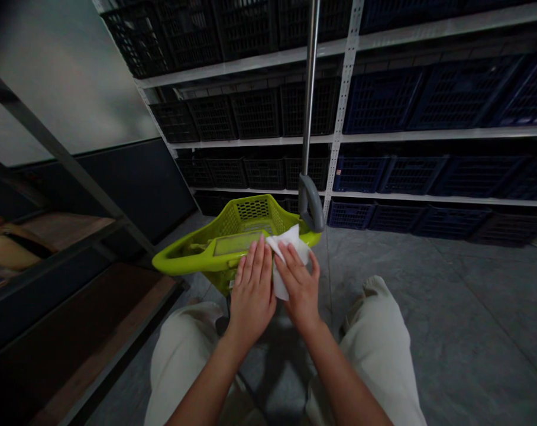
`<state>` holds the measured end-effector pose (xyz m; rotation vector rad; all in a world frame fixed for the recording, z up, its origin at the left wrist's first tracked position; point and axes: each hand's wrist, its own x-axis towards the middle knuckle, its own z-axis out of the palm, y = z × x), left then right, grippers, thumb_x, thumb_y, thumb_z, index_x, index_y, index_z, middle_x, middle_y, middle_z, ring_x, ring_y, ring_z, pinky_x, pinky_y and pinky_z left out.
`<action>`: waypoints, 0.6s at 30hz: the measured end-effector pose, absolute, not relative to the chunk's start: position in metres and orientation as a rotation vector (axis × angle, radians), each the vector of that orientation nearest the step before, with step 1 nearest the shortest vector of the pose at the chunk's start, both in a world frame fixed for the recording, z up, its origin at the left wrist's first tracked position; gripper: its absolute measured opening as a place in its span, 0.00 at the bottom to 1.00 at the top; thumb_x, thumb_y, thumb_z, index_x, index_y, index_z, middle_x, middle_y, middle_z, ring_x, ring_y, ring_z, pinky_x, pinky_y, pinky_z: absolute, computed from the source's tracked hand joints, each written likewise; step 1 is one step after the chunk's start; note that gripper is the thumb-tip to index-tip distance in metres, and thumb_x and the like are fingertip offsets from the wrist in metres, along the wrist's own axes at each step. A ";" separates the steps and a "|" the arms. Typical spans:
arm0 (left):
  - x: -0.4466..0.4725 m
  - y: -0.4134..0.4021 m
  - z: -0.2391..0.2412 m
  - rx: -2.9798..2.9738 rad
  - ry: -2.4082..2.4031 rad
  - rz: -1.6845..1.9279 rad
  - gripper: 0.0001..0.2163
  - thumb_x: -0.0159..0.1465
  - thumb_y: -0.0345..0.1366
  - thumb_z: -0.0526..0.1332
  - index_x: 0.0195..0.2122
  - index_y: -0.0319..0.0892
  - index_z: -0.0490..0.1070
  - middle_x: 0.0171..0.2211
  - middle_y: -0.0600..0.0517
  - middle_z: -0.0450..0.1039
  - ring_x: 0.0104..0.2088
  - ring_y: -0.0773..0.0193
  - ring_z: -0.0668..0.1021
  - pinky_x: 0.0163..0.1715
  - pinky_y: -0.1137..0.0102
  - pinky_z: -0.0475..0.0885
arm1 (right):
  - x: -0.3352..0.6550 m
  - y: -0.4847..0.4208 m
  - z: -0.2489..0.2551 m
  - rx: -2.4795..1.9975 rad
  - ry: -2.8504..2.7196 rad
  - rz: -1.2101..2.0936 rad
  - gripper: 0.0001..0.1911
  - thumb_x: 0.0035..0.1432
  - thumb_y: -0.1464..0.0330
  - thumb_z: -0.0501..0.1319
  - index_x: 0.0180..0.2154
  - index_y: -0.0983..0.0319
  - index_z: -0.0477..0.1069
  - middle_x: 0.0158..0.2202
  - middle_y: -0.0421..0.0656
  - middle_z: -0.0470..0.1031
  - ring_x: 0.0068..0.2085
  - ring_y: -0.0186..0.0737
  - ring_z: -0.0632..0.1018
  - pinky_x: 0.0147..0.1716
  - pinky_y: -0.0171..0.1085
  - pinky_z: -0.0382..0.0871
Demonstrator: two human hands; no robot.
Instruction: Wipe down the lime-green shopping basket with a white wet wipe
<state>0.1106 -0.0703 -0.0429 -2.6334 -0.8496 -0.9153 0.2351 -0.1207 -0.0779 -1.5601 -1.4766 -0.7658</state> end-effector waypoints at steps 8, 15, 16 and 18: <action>0.104 -0.069 -0.040 -2.666 -0.836 -0.890 0.36 0.62 0.28 0.53 0.70 0.32 0.42 0.72 0.43 0.43 0.72 0.56 0.45 0.68 0.58 0.52 | 0.269 -0.129 -0.086 -1.574 -1.313 -0.831 0.27 0.68 0.72 0.50 0.66 0.51 0.57 0.65 0.46 0.65 0.65 0.41 0.67 0.68 0.52 0.45; 0.110 -0.070 -0.042 -2.651 -0.851 -0.929 0.35 0.63 0.27 0.52 0.71 0.33 0.41 0.72 0.42 0.44 0.72 0.55 0.48 0.68 0.57 0.55 | 0.236 -0.120 -0.077 -1.536 -1.464 -0.783 0.27 0.69 0.70 0.49 0.67 0.55 0.54 0.64 0.48 0.66 0.67 0.40 0.64 0.68 0.50 0.44; 0.110 -0.070 -0.042 -2.646 -0.854 -0.938 0.35 0.63 0.27 0.52 0.71 0.33 0.41 0.72 0.42 0.45 0.72 0.55 0.49 0.68 0.57 0.55 | 0.233 -0.120 -0.077 -1.523 -1.512 -0.777 0.26 0.69 0.70 0.49 0.67 0.55 0.54 0.64 0.47 0.67 0.67 0.39 0.63 0.68 0.50 0.43; 0.109 -0.069 -0.043 -2.647 -0.853 -0.944 0.36 0.62 0.27 0.52 0.71 0.34 0.40 0.72 0.42 0.45 0.72 0.55 0.49 0.67 0.57 0.55 | 0.235 -0.119 -0.077 -1.513 -1.553 -0.780 0.26 0.69 0.69 0.49 0.67 0.56 0.54 0.64 0.47 0.67 0.67 0.37 0.63 0.69 0.50 0.41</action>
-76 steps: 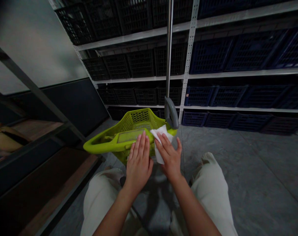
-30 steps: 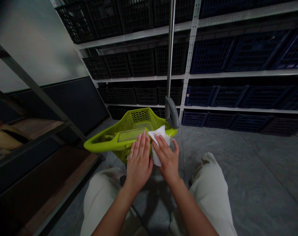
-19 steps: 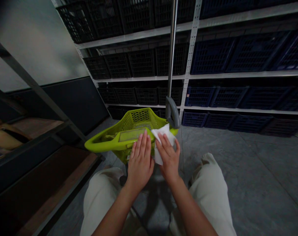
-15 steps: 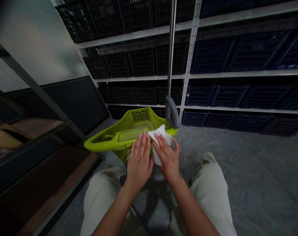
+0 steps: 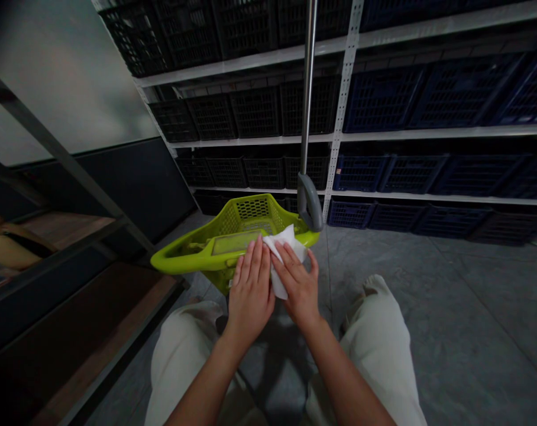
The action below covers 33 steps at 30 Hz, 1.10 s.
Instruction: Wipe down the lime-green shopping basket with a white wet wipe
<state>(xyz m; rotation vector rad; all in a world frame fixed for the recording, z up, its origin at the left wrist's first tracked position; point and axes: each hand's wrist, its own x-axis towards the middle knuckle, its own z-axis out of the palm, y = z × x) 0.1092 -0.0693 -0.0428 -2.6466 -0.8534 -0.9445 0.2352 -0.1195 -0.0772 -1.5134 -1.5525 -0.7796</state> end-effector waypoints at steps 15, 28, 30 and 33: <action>0.111 -0.070 -0.044 -2.630 -0.855 -0.935 0.34 0.63 0.28 0.52 0.71 0.33 0.42 0.72 0.43 0.45 0.72 0.55 0.49 0.68 0.57 0.55 | 0.236 -0.118 -0.078 -1.542 -1.522 -0.797 0.27 0.68 0.69 0.49 0.67 0.54 0.54 0.64 0.47 0.67 0.66 0.40 0.66 0.69 0.51 0.40; 0.112 -0.071 -0.044 -2.637 -0.845 -0.948 0.35 0.63 0.28 0.52 0.71 0.33 0.39 0.72 0.42 0.44 0.72 0.54 0.48 0.68 0.57 0.53 | 0.237 -0.119 -0.080 -1.572 -1.399 -0.799 0.28 0.68 0.71 0.48 0.67 0.53 0.54 0.64 0.47 0.67 0.65 0.41 0.66 0.69 0.55 0.34; 0.112 -0.070 -0.045 -2.627 -0.846 -0.961 0.35 0.64 0.28 0.51 0.71 0.34 0.40 0.72 0.42 0.45 0.72 0.55 0.49 0.68 0.57 0.53 | 0.235 -0.119 -0.081 -1.546 -1.492 -0.788 0.28 0.67 0.71 0.48 0.67 0.53 0.53 0.63 0.46 0.67 0.66 0.40 0.66 0.69 0.53 0.32; 0.108 -0.069 -0.044 -2.645 -0.846 -0.939 0.35 0.63 0.28 0.52 0.71 0.33 0.40 0.72 0.42 0.44 0.72 0.55 0.48 0.68 0.58 0.52 | 0.249 -0.123 -0.084 -1.537 -1.472 -0.815 0.28 0.67 0.72 0.49 0.67 0.52 0.54 0.64 0.46 0.67 0.66 0.40 0.66 0.69 0.54 0.33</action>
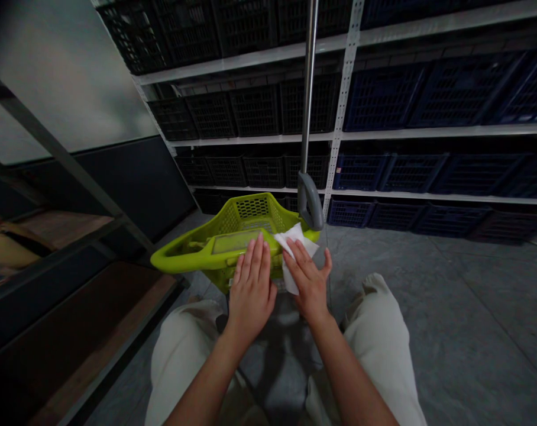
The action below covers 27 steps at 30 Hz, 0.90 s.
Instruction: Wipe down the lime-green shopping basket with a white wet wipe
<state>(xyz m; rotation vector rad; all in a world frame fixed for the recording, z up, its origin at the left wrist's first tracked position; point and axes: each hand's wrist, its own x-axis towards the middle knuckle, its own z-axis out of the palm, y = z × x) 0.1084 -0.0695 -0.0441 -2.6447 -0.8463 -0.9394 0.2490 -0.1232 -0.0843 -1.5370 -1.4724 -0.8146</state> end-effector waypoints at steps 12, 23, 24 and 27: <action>0.111 -0.069 -0.046 -2.604 -0.846 -0.919 0.33 0.65 0.29 0.52 0.70 0.32 0.43 0.72 0.43 0.43 0.72 0.55 0.47 0.68 0.58 0.53 | 0.233 -0.126 -0.079 -1.565 -1.528 -0.732 0.26 0.68 0.71 0.48 0.66 0.55 0.56 0.64 0.48 0.66 0.67 0.40 0.64 0.69 0.53 0.35; 0.110 -0.071 -0.042 -2.631 -0.845 -0.901 0.35 0.62 0.28 0.53 0.70 0.30 0.43 0.72 0.43 0.42 0.72 0.54 0.46 0.68 0.58 0.52 | 0.249 -0.129 -0.079 -1.595 -1.328 -0.778 0.25 0.68 0.71 0.49 0.65 0.54 0.58 0.65 0.48 0.65 0.66 0.40 0.65 0.68 0.51 0.43; 0.111 -0.071 -0.043 -2.622 -0.846 -0.907 0.34 0.63 0.28 0.53 0.70 0.31 0.43 0.72 0.42 0.42 0.72 0.54 0.47 0.68 0.58 0.53 | 0.242 -0.128 -0.078 -1.580 -1.388 -0.771 0.25 0.68 0.71 0.49 0.65 0.55 0.58 0.64 0.49 0.65 0.66 0.40 0.65 0.68 0.51 0.41; 0.111 -0.070 -0.045 -2.602 -0.849 -0.910 0.33 0.65 0.30 0.52 0.70 0.31 0.44 0.72 0.42 0.42 0.72 0.54 0.48 0.68 0.57 0.54 | 0.234 -0.126 -0.076 -1.563 -1.524 -0.732 0.25 0.68 0.71 0.49 0.64 0.56 0.58 0.64 0.49 0.67 0.67 0.40 0.64 0.69 0.52 0.38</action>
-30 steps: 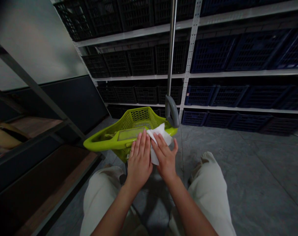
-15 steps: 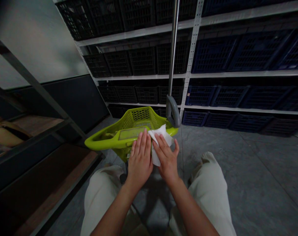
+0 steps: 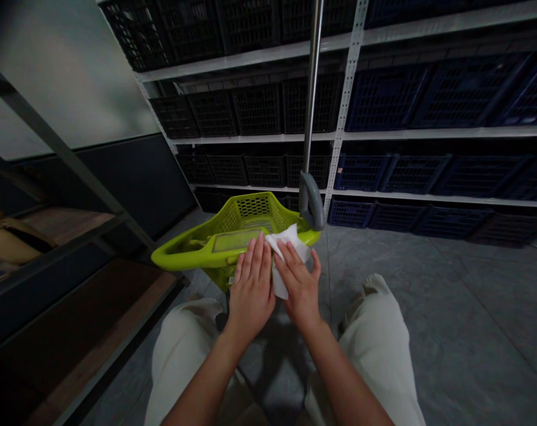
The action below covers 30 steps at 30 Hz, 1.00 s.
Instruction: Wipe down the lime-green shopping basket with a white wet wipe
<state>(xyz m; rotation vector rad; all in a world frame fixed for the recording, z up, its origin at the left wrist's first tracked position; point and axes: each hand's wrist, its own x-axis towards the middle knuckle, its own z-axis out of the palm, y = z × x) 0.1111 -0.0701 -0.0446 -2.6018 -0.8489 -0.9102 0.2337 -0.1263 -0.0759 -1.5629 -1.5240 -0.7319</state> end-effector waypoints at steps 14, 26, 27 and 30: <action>0.113 -0.071 -0.044 -2.571 -0.865 -0.924 0.28 0.71 0.36 0.49 0.70 0.33 0.46 0.72 0.44 0.43 0.72 0.55 0.50 0.67 0.57 0.56 | 0.245 -0.126 -0.075 -1.547 -1.513 -0.722 0.25 0.67 0.71 0.52 0.64 0.55 0.58 0.64 0.48 0.67 0.67 0.41 0.64 0.68 0.53 0.42; 0.110 -0.072 -0.043 -2.595 -0.850 -0.959 0.29 0.72 0.39 0.48 0.70 0.32 0.44 0.72 0.43 0.45 0.72 0.55 0.50 0.67 0.57 0.55 | 0.249 -0.125 -0.075 -1.565 -1.352 -0.729 0.26 0.67 0.72 0.51 0.64 0.55 0.59 0.65 0.48 0.65 0.67 0.43 0.64 0.67 0.52 0.45; 0.110 -0.072 -0.043 -2.595 -0.848 -0.961 0.29 0.72 0.39 0.47 0.70 0.32 0.44 0.72 0.43 0.46 0.72 0.55 0.50 0.67 0.57 0.55 | 0.247 -0.126 -0.073 -1.560 -1.420 -0.723 0.26 0.67 0.72 0.52 0.64 0.55 0.59 0.64 0.48 0.66 0.67 0.43 0.64 0.67 0.52 0.44; 0.108 -0.071 -0.043 -2.603 -0.847 -0.952 0.28 0.71 0.38 0.47 0.70 0.33 0.44 0.72 0.43 0.46 0.72 0.55 0.50 0.67 0.57 0.56 | 0.254 -0.131 -0.071 -1.553 -1.562 -0.728 0.26 0.67 0.72 0.51 0.65 0.55 0.57 0.64 0.48 0.66 0.67 0.42 0.64 0.68 0.53 0.41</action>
